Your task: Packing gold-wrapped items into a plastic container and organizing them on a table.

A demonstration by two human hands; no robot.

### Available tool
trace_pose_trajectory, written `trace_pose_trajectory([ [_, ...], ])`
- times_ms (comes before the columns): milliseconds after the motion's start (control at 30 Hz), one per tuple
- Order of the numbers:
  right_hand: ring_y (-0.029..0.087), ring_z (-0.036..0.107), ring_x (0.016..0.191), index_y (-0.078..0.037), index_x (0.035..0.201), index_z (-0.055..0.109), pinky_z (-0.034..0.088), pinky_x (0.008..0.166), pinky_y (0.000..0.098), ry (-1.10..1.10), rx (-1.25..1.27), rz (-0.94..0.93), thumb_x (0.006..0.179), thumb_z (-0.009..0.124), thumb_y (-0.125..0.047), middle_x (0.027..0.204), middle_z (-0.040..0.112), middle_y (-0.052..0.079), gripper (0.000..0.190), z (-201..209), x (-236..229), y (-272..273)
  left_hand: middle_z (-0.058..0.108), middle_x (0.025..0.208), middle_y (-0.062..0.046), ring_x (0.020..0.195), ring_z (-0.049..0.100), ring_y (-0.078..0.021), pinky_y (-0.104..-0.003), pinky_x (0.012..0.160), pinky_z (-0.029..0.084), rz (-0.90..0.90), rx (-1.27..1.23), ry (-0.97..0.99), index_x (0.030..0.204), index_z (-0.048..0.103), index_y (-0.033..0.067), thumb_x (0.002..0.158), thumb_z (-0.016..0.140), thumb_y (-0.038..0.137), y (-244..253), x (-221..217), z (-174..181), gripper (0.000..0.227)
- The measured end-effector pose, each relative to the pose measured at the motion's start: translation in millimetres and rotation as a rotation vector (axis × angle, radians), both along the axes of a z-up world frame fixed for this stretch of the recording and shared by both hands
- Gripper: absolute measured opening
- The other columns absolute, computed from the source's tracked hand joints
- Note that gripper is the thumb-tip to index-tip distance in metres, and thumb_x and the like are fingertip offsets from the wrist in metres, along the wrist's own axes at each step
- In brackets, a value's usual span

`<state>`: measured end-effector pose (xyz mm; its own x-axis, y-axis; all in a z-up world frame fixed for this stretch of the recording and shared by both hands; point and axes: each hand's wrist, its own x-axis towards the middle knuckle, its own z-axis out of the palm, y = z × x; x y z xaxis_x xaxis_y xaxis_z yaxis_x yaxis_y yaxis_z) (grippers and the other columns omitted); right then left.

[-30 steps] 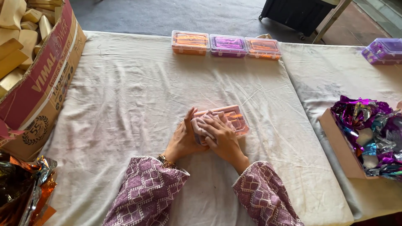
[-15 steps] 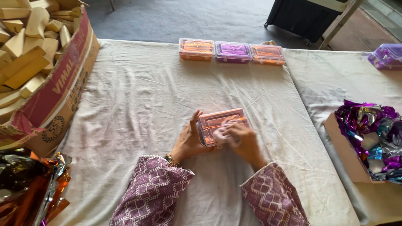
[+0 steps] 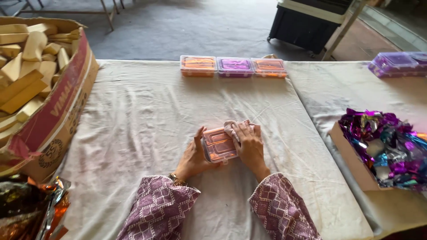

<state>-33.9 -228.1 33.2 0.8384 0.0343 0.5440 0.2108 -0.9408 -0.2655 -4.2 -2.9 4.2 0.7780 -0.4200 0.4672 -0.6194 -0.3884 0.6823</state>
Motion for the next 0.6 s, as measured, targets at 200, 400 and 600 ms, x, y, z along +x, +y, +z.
trace_pose_trajectory([
  [200, 0.030, 0.049, 0.139, -0.014, 0.139, 0.064, 0.025, 0.120, 0.0525, 0.057, -0.021, 0.335, 0.090, 0.064, -0.020, 0.143, 0.060, 0.013, 0.050, 19, -21, 39, 0.054, 0.142, -0.028, 0.131, 0.054, -0.0451, -0.050, 0.111, 0.043, -0.011, 0.018, 0.029, 0.159, 0.007, 0.0081, 0.056, 0.096, 0.048, 3, 5, -8, 0.142],
  [400, 0.028, 0.061, 0.132, -0.014, 0.121, 0.076, 0.039, 0.115, 0.0458, 0.120, 0.268, 0.479, 0.082, 0.068, -0.012, 0.130, 0.072, 0.010, 0.040, 0, -15, -15, 0.051, 0.142, -0.030, 0.132, 0.052, -0.0455, -0.051, 0.110, 0.042, -0.005, 0.042, 0.019, 0.157, 0.009, 0.0081, 0.055, 0.099, 0.052, 2, -1, 6, 0.143],
  [600, 0.024, 0.071, 0.116, -0.015, 0.106, 0.079, 0.056, 0.098, 0.0354, 0.079, 0.271, 0.038, 0.084, 0.067, -0.014, 0.118, 0.077, 0.008, 0.025, -11, -21, -18, 0.054, 0.141, -0.027, 0.133, 0.055, -0.0432, -0.049, 0.113, 0.044, -0.024, 0.024, -0.014, 0.158, 0.010, 0.0081, 0.058, 0.097, 0.053, 2, 2, -1, 0.140],
])
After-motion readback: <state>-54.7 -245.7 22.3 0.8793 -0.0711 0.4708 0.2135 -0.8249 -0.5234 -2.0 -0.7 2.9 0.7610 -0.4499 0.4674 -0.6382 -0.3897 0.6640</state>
